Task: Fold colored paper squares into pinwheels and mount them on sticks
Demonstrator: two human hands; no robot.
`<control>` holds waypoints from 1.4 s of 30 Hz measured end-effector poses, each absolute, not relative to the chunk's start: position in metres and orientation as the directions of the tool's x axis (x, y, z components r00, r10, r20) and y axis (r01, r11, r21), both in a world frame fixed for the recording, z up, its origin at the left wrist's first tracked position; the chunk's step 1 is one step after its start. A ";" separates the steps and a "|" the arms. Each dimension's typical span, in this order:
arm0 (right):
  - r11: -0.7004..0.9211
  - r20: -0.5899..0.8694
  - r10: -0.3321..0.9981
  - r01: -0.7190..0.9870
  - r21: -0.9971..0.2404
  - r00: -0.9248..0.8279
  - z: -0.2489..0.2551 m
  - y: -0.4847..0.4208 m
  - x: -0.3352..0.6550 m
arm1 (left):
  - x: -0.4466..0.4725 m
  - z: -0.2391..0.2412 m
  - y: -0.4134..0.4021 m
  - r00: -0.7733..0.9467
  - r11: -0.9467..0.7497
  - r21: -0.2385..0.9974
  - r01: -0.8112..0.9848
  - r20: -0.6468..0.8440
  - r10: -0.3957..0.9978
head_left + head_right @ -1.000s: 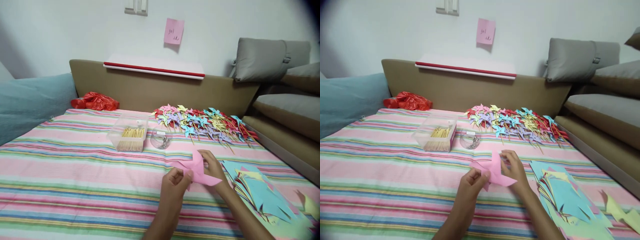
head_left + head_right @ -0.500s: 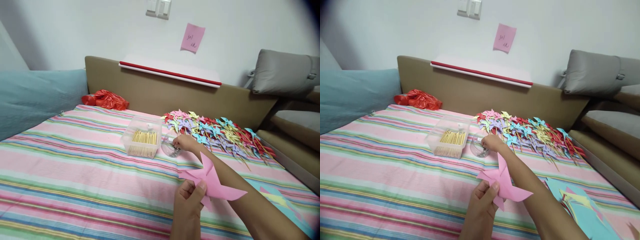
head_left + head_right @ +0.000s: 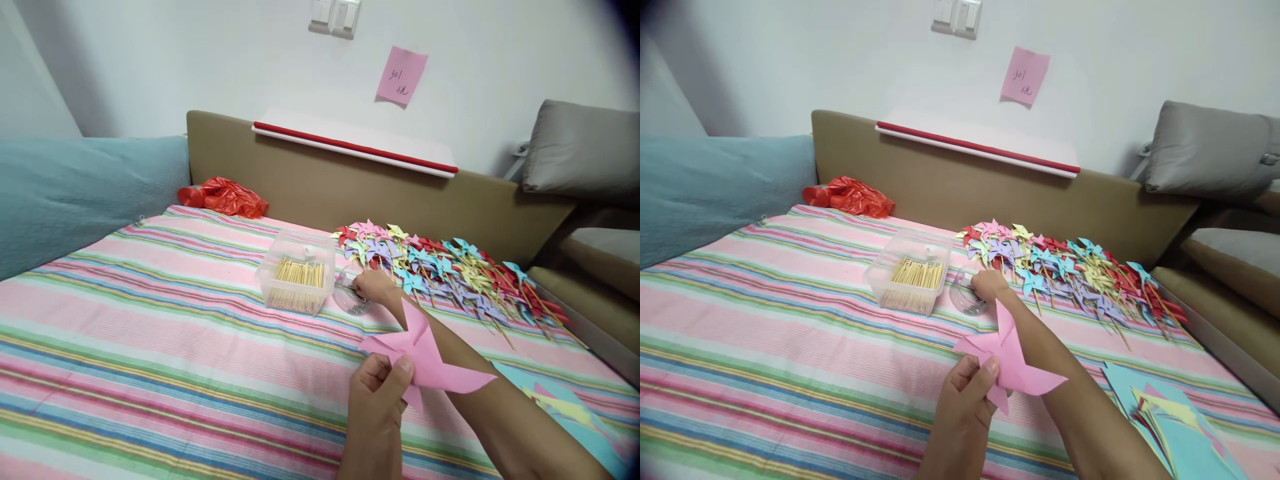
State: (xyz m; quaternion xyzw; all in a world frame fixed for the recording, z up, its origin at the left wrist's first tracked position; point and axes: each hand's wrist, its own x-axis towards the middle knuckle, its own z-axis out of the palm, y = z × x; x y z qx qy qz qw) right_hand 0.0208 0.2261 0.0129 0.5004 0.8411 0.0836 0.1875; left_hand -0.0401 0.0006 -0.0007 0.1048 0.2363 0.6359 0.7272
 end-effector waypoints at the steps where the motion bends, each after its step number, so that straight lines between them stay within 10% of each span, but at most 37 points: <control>1: 0.486 -0.225 0.873 0.812 0.322 -0.433 0.014 0.226 0.020 | -0.040 -0.001 0.001 0.071 0.162 0.455 -0.876 -0.211 0.975; 12: 0.403 -0.020 0.914 0.903 0.148 -0.405 0.057 0.131 0.094 | -0.055 0.012 0.005 0.009 0.073 0.454 -0.888 -0.142 0.990; 42: 0.173 0.195 0.973 0.956 -0.239 -0.127 -0.063 -0.028 0.176 | -0.013 -0.007 0.032 -0.122 -0.010 0.741 -0.671 -0.097 0.988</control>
